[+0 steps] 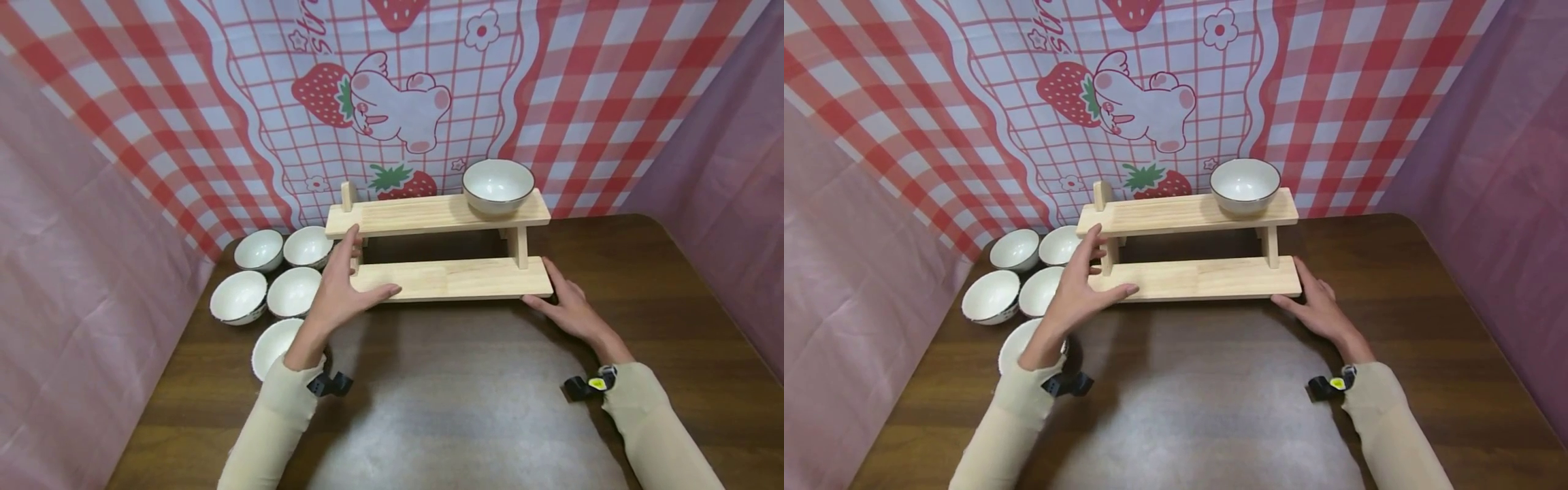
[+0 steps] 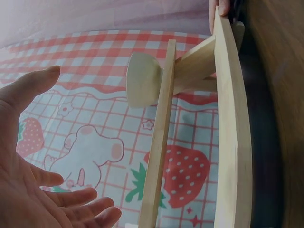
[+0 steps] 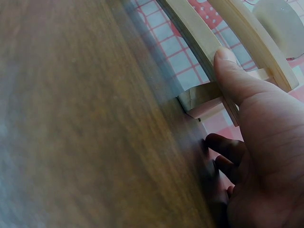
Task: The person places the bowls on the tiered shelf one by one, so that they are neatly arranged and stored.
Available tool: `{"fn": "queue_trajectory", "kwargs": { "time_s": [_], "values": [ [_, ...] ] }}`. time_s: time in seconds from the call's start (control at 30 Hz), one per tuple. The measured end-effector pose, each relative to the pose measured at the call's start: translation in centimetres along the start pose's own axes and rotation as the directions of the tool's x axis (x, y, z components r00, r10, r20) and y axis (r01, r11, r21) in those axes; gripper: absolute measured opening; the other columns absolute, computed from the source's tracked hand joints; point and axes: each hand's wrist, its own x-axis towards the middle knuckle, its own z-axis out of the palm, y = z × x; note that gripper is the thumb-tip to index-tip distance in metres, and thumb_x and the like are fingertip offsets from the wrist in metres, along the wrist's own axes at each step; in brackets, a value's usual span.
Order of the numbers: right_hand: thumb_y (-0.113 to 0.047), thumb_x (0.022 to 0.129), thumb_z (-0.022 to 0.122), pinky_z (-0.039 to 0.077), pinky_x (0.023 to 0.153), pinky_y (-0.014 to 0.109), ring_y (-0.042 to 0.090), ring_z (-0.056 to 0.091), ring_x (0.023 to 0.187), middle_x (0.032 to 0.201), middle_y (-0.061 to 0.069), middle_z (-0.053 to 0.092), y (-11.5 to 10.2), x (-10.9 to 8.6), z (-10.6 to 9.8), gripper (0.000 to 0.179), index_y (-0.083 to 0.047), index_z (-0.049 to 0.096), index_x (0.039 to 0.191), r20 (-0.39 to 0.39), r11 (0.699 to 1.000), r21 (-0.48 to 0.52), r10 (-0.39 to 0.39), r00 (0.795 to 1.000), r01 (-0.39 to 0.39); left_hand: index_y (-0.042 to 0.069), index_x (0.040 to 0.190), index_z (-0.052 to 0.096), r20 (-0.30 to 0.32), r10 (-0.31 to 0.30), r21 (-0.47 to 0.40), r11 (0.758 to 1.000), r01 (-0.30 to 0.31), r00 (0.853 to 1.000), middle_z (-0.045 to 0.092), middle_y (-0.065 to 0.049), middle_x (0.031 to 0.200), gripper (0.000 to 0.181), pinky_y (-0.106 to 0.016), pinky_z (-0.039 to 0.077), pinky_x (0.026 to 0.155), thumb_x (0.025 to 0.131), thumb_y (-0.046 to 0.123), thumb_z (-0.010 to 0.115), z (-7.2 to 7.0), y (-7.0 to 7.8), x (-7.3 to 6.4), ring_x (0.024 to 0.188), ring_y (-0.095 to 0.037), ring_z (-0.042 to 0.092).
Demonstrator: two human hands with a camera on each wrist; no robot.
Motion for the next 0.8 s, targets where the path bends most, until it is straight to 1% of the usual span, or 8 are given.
{"fn": "queue_trajectory", "kwargs": {
  "time_s": [0.13, 0.33, 0.57, 0.7, 0.8],
  "values": [
    [-0.04, 0.095, 0.065, 0.022, 0.107, 0.074, 0.057, 0.026, 0.139, 0.162, 0.03, 0.021, 0.0, 0.0, 0.0, 0.095, -0.011, 0.003, 0.162, 0.0, 1.0, -0.002, 0.003, 1.0, -0.003, 0.014, 0.159, 0.024, -0.024, 0.019, 0.013, 1.0, -0.019, 1.0, 0.047, -0.016, 0.145, 0.112, -0.052, 0.047, 0.105, 0.069, 0.028, 0.089, -0.8, -0.4, -1.0, 0.131, -0.035, 0.048],
    [-0.04, 0.095, 0.065, 0.021, 0.107, 0.074, 0.056, 0.025, 0.139, 0.162, 0.03, 0.021, 0.0, 0.1, 0.1, 0.095, -0.012, 0.003, 0.162, 0.0, 1.0, 0.0, 0.002, 1.0, -0.002, 0.018, 0.16, 0.021, -0.033, -0.001, 0.027, 1.0, 0.002, 0.999, 0.045, -0.015, 0.146, 0.114, -0.052, 0.047, 0.105, 0.069, 0.029, 0.09, -2.1, -1.0, -2.7, 0.13, -0.033, 0.049],
    [-0.04, 0.096, 0.064, 0.02, 0.108, 0.074, 0.056, 0.025, 0.14, 0.162, 0.031, 0.021, -0.1, 0.1, 0.1, 0.095, -0.012, 0.002, 0.162, 0.006, 1.0, -0.001, 0.002, 1.0, -0.002, 0.011, 0.159, 0.023, -0.074, -0.007, 0.084, 0.996, 0.013, 0.997, 0.045, -0.018, 0.148, 0.112, -0.05, 0.049, 0.1, 0.07, 0.023, 0.09, -3.8, -2.8, -4.9, 0.128, -0.036, 0.05],
    [-0.04, 0.096, 0.065, 0.02, 0.108, 0.075, 0.057, 0.024, 0.14, 0.163, 0.03, 0.02, -0.1, 0.1, 0.1, 0.095, -0.012, 0.002, 0.162, 0.002, 1.0, 0.002, 0.002, 1.0, -0.002, 0.01, 0.159, 0.024, -0.091, -0.012, 0.1, 0.995, 0.021, 0.996, 0.045, -0.018, 0.148, 0.111, -0.051, 0.048, 0.101, 0.07, 0.022, 0.089, -4.7, -3.7, -5.7, 0.128, -0.036, 0.05],
    [-0.039, 0.095, 0.065, 0.02, 0.108, 0.075, 0.057, 0.025, 0.14, 0.162, 0.031, 0.021, 0.0, 0.1, 0.1, 0.095, -0.011, 0.004, 0.162, -0.008, 1.0, 0.003, -0.005, 1.0, 0.005, 0.011, 0.159, 0.024, -0.105, -0.019, 0.105, 0.994, 0.03, 0.994, 0.045, -0.018, 0.148, 0.109, -0.053, 0.048, 0.101, 0.071, 0.022, 0.089, -5.4, -4.3, -6.2, 0.129, -0.037, 0.049]
  ]
}}
